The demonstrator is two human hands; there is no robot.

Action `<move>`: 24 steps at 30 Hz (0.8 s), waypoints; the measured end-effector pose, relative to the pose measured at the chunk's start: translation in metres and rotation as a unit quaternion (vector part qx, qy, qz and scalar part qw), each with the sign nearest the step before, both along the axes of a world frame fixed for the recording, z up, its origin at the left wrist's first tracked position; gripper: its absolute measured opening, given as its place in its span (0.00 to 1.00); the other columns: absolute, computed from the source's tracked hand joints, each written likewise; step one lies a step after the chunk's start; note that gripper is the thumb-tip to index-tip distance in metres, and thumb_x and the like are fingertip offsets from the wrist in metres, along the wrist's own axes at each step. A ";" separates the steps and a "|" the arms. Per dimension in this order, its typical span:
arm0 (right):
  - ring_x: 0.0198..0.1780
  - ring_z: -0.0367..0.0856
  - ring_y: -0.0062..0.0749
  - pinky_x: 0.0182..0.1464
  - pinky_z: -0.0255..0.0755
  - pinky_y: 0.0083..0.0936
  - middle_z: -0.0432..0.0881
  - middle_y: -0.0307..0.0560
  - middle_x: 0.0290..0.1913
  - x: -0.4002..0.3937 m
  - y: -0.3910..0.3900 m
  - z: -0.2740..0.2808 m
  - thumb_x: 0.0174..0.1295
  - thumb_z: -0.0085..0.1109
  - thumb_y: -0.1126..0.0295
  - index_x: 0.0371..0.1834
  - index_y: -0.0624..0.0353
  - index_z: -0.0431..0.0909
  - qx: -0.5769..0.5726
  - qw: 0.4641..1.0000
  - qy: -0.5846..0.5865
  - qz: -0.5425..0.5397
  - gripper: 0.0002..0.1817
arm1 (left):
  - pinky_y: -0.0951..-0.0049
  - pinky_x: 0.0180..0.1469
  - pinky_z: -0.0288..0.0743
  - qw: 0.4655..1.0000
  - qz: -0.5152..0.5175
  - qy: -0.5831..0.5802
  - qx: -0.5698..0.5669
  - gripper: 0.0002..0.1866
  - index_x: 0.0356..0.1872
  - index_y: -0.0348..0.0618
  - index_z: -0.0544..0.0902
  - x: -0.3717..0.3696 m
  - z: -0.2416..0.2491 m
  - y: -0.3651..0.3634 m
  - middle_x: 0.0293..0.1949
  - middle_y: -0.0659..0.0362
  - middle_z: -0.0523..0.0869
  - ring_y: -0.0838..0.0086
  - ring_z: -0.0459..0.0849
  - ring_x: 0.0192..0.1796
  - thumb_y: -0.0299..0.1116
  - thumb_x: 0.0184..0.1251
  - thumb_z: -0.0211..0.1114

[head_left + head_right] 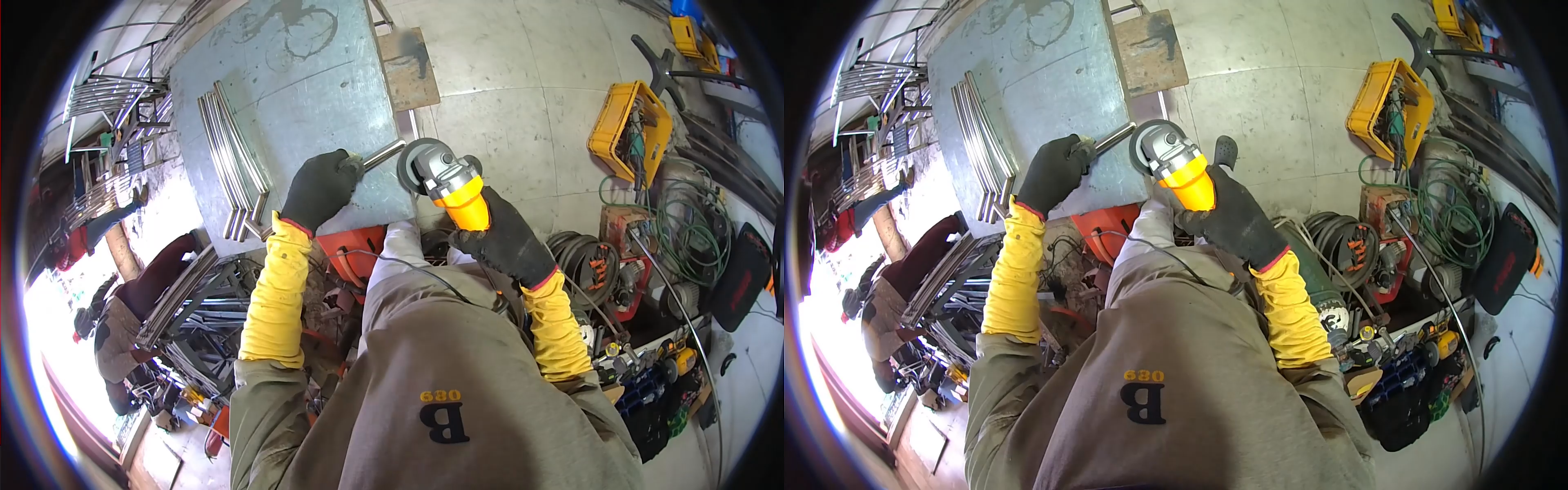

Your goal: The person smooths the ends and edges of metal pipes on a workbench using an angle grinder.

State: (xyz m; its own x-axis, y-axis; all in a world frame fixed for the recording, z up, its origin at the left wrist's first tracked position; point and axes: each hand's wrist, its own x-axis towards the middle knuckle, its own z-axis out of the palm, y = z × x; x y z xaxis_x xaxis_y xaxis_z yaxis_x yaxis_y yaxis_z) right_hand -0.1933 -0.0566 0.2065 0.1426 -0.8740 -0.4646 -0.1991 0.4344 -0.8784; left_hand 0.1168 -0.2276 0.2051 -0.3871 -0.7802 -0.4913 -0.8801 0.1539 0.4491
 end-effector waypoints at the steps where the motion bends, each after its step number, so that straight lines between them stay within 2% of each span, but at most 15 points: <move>1: 0.52 0.90 0.56 0.56 0.82 0.45 0.89 0.58 0.52 0.000 0.001 -0.001 0.63 0.83 0.65 0.69 0.60 0.77 0.005 1.000 -0.005 -0.005 0.33 | 0.49 0.50 0.84 0.999 0.008 0.038 0.009 0.14 0.52 0.44 0.94 0.003 -0.001 -0.001 0.40 0.47 0.94 0.44 0.93 0.45 0.40 0.79 0.67; 2: 0.52 0.90 0.56 0.56 0.82 0.45 0.89 0.58 0.52 -0.002 0.001 -0.001 0.63 0.83 0.65 0.69 0.60 0.77 0.005 1.000 -0.005 -0.006 0.33 | 0.49 0.50 0.84 0.997 0.015 0.076 0.018 0.15 0.54 0.43 0.93 0.005 -0.002 -0.001 0.40 0.47 0.94 0.44 0.93 0.45 0.40 0.79 0.67; 4: 0.50 0.89 0.47 0.56 0.83 0.42 0.90 0.54 0.52 -0.005 0.002 0.001 0.65 0.83 0.65 0.72 0.59 0.77 0.041 0.999 -0.022 -0.007 0.34 | 0.50 0.51 0.84 0.995 0.033 0.089 0.003 0.15 0.57 0.44 0.92 0.002 0.004 0.003 0.41 0.47 0.94 0.45 0.93 0.47 0.40 0.79 0.68; 5: 0.50 0.89 0.47 0.56 0.83 0.42 0.90 0.54 0.52 -0.004 0.002 0.003 0.65 0.83 0.65 0.72 0.59 0.77 0.042 0.999 -0.022 -0.007 0.34 | 0.51 0.52 0.85 0.993 0.051 0.103 -0.013 0.17 0.60 0.44 0.91 0.001 0.006 0.006 0.43 0.47 0.94 0.46 0.94 0.48 0.40 0.78 0.69; 6: 0.44 0.86 0.35 0.50 0.82 0.34 0.88 0.47 0.48 -0.003 0.000 0.008 0.67 0.79 0.68 0.71 0.60 0.78 0.050 0.996 -0.063 -0.034 0.31 | 0.51 0.52 0.85 0.993 0.050 0.103 -0.012 0.17 0.60 0.44 0.91 0.003 0.004 0.010 0.43 0.47 0.94 0.46 0.94 0.48 0.40 0.78 0.69; 7: 0.39 0.83 0.22 0.45 0.81 0.27 0.87 0.40 0.44 -0.002 -0.002 0.012 0.70 0.75 0.71 0.71 0.61 0.79 0.058 0.991 -0.102 -0.061 0.27 | 0.52 0.53 0.85 0.991 0.019 0.112 -0.067 0.18 0.63 0.44 0.90 0.006 -0.001 0.014 0.46 0.47 0.94 0.47 0.94 0.50 0.39 0.77 0.70; 8: 0.39 0.83 0.22 0.45 0.81 0.27 0.87 0.40 0.44 -0.003 -0.003 0.015 0.70 0.75 0.71 0.71 0.61 0.79 0.058 0.991 -0.101 -0.062 0.27 | 0.52 0.54 0.86 0.985 -0.012 0.120 -0.121 0.20 0.66 0.45 0.89 0.008 -0.004 0.017 0.50 0.47 0.94 0.49 0.94 0.52 0.38 0.77 0.71; 11: 0.40 0.83 0.22 0.45 0.81 0.28 0.87 0.41 0.44 -0.004 -0.006 0.018 0.70 0.75 0.69 0.70 0.62 0.79 0.045 0.995 -0.081 -0.046 0.27 | 0.54 0.54 0.86 0.983 -0.035 0.108 -0.141 0.22 0.67 0.47 0.89 0.003 0.006 0.025 0.55 0.48 0.93 0.50 0.93 0.53 0.34 0.74 0.72; 14: 0.40 0.83 0.22 0.46 0.82 0.28 0.87 0.41 0.45 -0.004 -0.006 0.018 0.69 0.75 0.68 0.70 0.62 0.79 0.039 0.997 -0.061 -0.033 0.28 | 0.58 0.58 0.87 0.987 -0.034 0.098 -0.124 0.24 0.68 0.45 0.89 0.000 0.013 0.029 0.56 0.47 0.93 0.49 0.93 0.56 0.29 0.72 0.74; 17: 0.44 0.84 0.25 0.50 0.82 0.30 0.88 0.43 0.48 -0.004 -0.005 0.013 0.68 0.75 0.68 0.71 0.62 0.79 0.040 0.996 -0.064 -0.037 0.28 | 0.59 0.58 0.87 0.982 -0.043 0.111 -0.146 0.24 0.67 0.45 0.89 -0.002 0.013 0.033 0.54 0.48 0.93 0.49 0.93 0.55 0.27 0.71 0.74; 19: 0.50 0.88 0.45 0.57 0.82 0.41 0.90 0.54 0.53 -0.003 -0.007 0.015 0.64 0.82 0.61 0.70 0.62 0.78 0.048 0.998 -0.042 -0.020 0.34 | 0.58 0.57 0.87 0.984 -0.041 0.101 -0.141 0.23 0.67 0.45 0.90 -0.004 0.015 0.033 0.55 0.48 0.93 0.49 0.93 0.55 0.28 0.71 0.74; 24: 0.52 0.90 0.47 0.57 0.82 0.42 0.90 0.56 0.53 -0.001 -0.003 0.004 0.63 0.84 0.60 0.70 0.61 0.77 0.027 0.999 -0.032 -0.016 0.36 | 0.57 0.56 0.87 0.984 -0.042 0.100 -0.142 0.20 0.63 0.42 0.92 -0.001 0.008 0.026 0.53 0.46 0.94 0.50 0.94 0.53 0.31 0.72 0.73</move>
